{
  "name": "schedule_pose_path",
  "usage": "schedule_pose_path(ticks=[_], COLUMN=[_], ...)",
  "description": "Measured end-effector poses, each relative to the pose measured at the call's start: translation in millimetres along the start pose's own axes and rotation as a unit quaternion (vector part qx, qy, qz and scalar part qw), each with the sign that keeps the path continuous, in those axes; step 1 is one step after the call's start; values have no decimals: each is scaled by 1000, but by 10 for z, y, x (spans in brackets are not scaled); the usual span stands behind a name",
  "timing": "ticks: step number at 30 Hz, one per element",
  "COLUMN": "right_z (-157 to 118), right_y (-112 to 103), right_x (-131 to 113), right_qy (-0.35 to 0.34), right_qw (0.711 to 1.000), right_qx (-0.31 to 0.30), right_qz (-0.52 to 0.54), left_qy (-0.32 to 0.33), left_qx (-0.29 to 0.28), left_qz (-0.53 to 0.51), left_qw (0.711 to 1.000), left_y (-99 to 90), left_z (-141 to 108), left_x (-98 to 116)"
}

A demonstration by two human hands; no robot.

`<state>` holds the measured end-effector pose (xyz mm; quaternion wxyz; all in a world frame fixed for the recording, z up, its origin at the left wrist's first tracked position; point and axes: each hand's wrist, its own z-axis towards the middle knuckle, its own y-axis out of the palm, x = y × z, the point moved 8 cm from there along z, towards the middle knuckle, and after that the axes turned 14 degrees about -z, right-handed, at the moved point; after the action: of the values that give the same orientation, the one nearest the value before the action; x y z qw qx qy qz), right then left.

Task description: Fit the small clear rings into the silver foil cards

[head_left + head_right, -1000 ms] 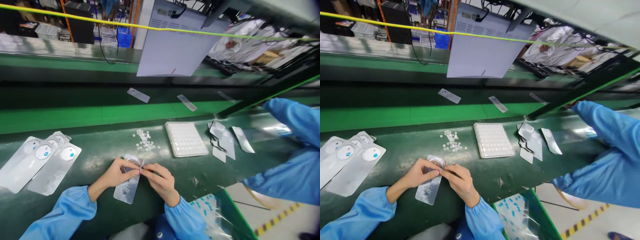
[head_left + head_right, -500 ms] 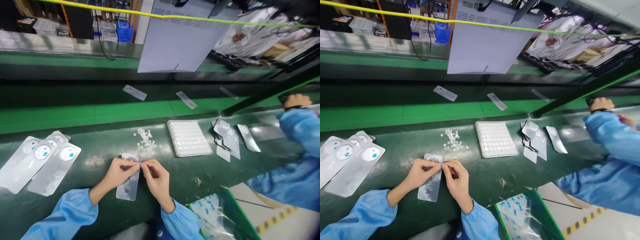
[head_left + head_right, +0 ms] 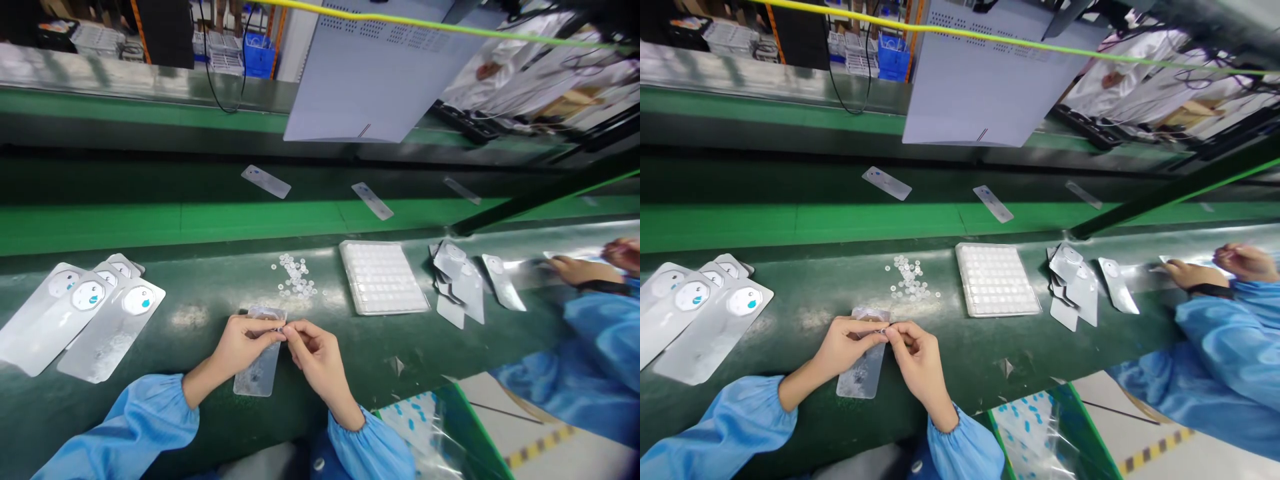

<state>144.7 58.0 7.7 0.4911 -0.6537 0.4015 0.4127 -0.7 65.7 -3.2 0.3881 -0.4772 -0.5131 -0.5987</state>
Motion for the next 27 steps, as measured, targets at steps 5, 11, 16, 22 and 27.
schedule_pose_path(ticks=[5,11,16,22,27], right_z=[-16,-65,-61,-72,-83], right_y=[-78,-54,-10,4,5], right_x=[-2,-111,-186,-247,-252], right_qy=[-18,-83,-116,-145,-149], right_qw=[998,982,971,959,955], right_qx=[45,129,149,181,187], right_qz=[-42,-111,-145,-161,-174], left_qy=[-7,24,3,-6,0], left_qx=[16,18,8,-5,-2], left_qz=[-11,-20,-87,-102,-91], left_qw=[1000,999,996,995,996], left_y=[-17,-8,40,61,29], left_z=[-10,-49,-56,-58,-77], left_x=[0,88,70,37,31])
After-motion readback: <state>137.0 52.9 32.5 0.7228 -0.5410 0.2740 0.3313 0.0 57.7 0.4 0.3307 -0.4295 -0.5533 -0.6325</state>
